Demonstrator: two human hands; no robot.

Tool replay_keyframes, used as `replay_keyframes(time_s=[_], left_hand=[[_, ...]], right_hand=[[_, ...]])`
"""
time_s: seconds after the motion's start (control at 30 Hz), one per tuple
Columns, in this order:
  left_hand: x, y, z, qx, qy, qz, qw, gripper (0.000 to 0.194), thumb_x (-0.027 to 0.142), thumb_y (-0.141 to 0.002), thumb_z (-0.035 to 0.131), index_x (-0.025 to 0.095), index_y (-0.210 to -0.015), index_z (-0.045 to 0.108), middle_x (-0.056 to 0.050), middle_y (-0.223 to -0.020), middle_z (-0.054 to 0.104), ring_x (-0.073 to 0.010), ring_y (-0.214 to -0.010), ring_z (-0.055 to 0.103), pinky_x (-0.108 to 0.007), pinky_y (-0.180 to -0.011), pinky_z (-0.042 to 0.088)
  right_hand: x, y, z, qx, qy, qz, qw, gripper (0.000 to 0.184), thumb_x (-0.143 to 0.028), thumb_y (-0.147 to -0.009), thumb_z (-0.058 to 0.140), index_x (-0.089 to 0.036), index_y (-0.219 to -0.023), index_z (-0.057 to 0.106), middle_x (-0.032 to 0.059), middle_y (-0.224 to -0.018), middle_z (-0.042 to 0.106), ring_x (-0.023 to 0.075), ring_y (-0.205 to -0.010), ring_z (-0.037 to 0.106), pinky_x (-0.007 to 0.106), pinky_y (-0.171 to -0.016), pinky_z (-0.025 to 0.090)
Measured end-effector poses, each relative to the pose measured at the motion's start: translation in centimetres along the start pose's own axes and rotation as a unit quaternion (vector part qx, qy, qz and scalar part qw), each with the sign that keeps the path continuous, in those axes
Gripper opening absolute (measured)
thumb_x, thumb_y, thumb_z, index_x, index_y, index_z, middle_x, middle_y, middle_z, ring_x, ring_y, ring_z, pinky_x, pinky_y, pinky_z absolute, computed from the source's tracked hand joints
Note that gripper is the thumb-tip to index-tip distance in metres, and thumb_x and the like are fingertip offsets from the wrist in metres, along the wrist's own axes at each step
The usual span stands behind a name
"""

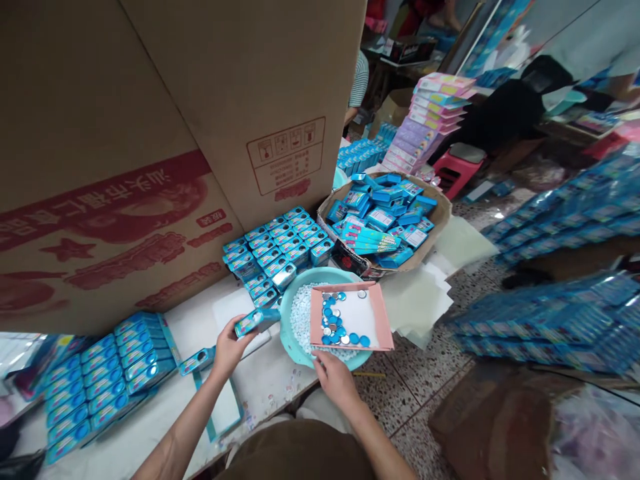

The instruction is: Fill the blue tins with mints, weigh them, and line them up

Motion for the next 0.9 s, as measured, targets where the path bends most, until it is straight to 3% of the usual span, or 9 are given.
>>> replay_keyframes(time_s=[0.23, 0.37, 0.5, 0.67, 0.83, 0.9], left_hand=[[-2.6, -2.9, -5.4, 0.104, -0.081, -0.018, 0.991, 0.050, 0.045, -0.058, 0.070, 0.019, -0.099, 0.060, -0.003, -0.089, 0.066, -0.0182, -0.076, 0.060, -0.030, -0.072, 0.048], [-4.2, -5.1, -7.2, 0.147, -0.129, -0.040, 0.980, 0.049, 0.043, -0.058, 0.068, 0.019, -0.099, 0.060, -0.002, -0.086, 0.065, -0.0182, -0.075, 0.058, -0.030, -0.070, 0.046], [-5.9, -7.0, -7.4, 0.152, -0.130, -0.053, 0.978, 0.046, 0.039, -0.058, 0.068, 0.019, -0.099, 0.059, -0.003, -0.089, 0.065, -0.0195, -0.080, 0.059, -0.031, -0.074, 0.046], [-7.8, -8.1, -6.3, 0.101, -0.143, -0.074, 0.982, 0.044, 0.034, -0.058, 0.070, 0.020, -0.099, 0.059, -0.004, -0.089, 0.065, -0.0213, -0.083, 0.060, -0.034, -0.077, 0.047], [-7.1, -6.6, -7.3, 0.100, -0.177, -0.004, 0.979, 0.078, 0.036, -0.054, 0.075, 0.019, -0.124, 0.045, -0.011, -0.116, 0.058, -0.0267, -0.110, 0.054, -0.040, -0.094, 0.041], [-6.5, -4.7, -8.5, 0.110, -0.202, 0.027, 0.973, 0.079, 0.040, -0.058, 0.073, 0.019, -0.128, 0.042, -0.012, -0.118, 0.057, -0.0272, -0.113, 0.052, -0.043, -0.098, 0.039]], right_hand=[[-0.4, 0.5, 0.2, 0.000, 0.000, -0.011, 1.000, 0.029, -0.025, -0.086, 0.042, -0.020, -0.104, 0.065, 0.0086, -0.103, 0.069, 0.0214, -0.095, 0.064, 0.035, -0.085, 0.049], [-0.2, 0.8, 0.2, 0.005, 0.008, -0.007, 1.000, 0.029, -0.026, -0.086, 0.043, -0.020, -0.103, 0.065, 0.0088, -0.102, 0.069, 0.0222, -0.095, 0.064, 0.036, -0.085, 0.050], [0.2, 1.3, 0.0, 0.012, 0.014, -0.007, 1.000, 0.031, -0.028, -0.086, 0.041, -0.020, -0.104, 0.065, 0.0092, -0.104, 0.069, 0.0227, -0.096, 0.064, 0.037, -0.085, 0.050], [0.4, 2.0, 0.0, 0.019, 0.021, -0.006, 1.000, 0.032, -0.030, -0.086, 0.041, -0.020, -0.104, 0.065, 0.0096, -0.102, 0.070, 0.0224, -0.094, 0.064, 0.035, -0.084, 0.050], [0.2, 2.4, 0.0, 0.016, 0.031, -0.009, 0.999, 0.032, -0.030, -0.087, 0.040, -0.019, -0.105, 0.064, 0.0098, -0.104, 0.069, 0.0227, -0.097, 0.064, 0.036, -0.085, 0.050], [0.0, 2.2, 0.0, 0.016, 0.034, -0.010, 0.999, 0.032, -0.030, -0.087, 0.040, -0.018, -0.105, 0.064, 0.0101, -0.103, 0.069, 0.0228, -0.095, 0.064, 0.036, -0.084, 0.050]])
Point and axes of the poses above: each hand's wrist, its own y-axis away from the middle knuckle, its own z-axis out of the palm, x = y × z, the point moved 3 cm from there along -y, towards the middle knuckle
